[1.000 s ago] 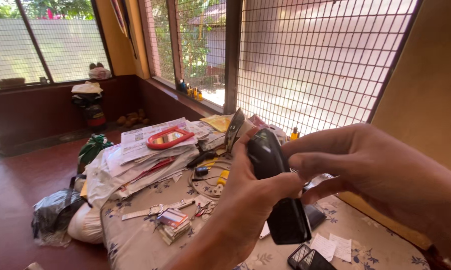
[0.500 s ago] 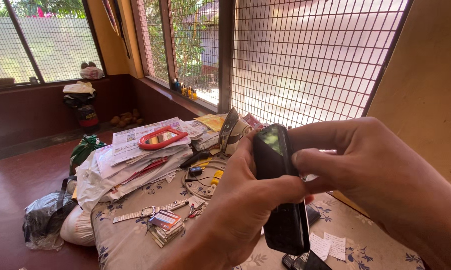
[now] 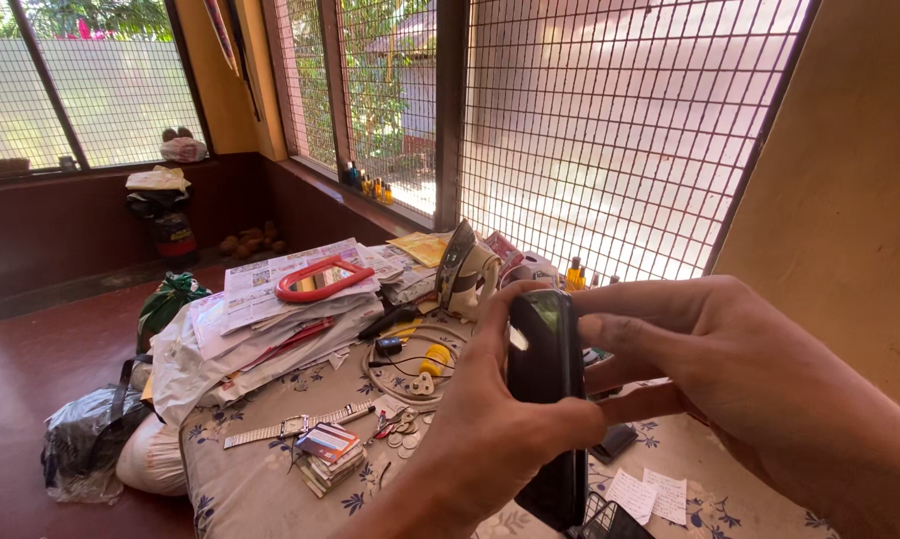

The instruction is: The person removes the back cover, battery, and a SIM card from a mobile phone before reinserting the battery.

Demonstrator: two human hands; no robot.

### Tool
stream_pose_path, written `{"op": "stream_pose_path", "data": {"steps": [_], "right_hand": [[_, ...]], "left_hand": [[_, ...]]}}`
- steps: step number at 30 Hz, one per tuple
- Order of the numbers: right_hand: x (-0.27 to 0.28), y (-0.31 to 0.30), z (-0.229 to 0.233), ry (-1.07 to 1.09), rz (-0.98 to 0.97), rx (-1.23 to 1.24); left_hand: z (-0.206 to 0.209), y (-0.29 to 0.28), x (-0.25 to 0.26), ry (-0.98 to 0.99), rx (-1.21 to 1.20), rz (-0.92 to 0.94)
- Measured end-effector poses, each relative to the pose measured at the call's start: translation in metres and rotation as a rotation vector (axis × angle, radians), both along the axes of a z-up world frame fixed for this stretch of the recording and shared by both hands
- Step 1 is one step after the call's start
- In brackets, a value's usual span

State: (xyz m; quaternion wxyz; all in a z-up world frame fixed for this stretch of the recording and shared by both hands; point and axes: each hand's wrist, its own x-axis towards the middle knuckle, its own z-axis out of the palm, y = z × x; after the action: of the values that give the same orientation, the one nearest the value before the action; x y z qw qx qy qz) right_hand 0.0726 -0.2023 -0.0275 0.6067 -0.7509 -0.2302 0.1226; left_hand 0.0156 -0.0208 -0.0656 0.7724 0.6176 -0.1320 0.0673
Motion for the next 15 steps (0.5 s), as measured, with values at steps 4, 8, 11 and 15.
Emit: {"op": "stream_pose_path", "data": {"steps": [4, 8, 11, 15], "right_hand": [[-0.007, 0.005, 0.009, 0.012, -0.2, -0.104], [-0.017, 0.018, 0.01, -0.132, -0.288, -0.155], [-0.025, 0.028, 0.005, -0.173, -0.356, -0.131], [-0.034, 0.036, 0.005, -0.282, -0.462, -0.309]], "left_hand": [[-0.005, 0.008, 0.0, -0.089, 0.099, -0.041], [-0.006, 0.01, 0.001, 0.021, 0.214, 0.007], [-0.006, 0.004, -0.003, 0.011, 0.172, 0.052], [-0.008, -0.005, -0.005, -0.023, 0.119, 0.103]]}}
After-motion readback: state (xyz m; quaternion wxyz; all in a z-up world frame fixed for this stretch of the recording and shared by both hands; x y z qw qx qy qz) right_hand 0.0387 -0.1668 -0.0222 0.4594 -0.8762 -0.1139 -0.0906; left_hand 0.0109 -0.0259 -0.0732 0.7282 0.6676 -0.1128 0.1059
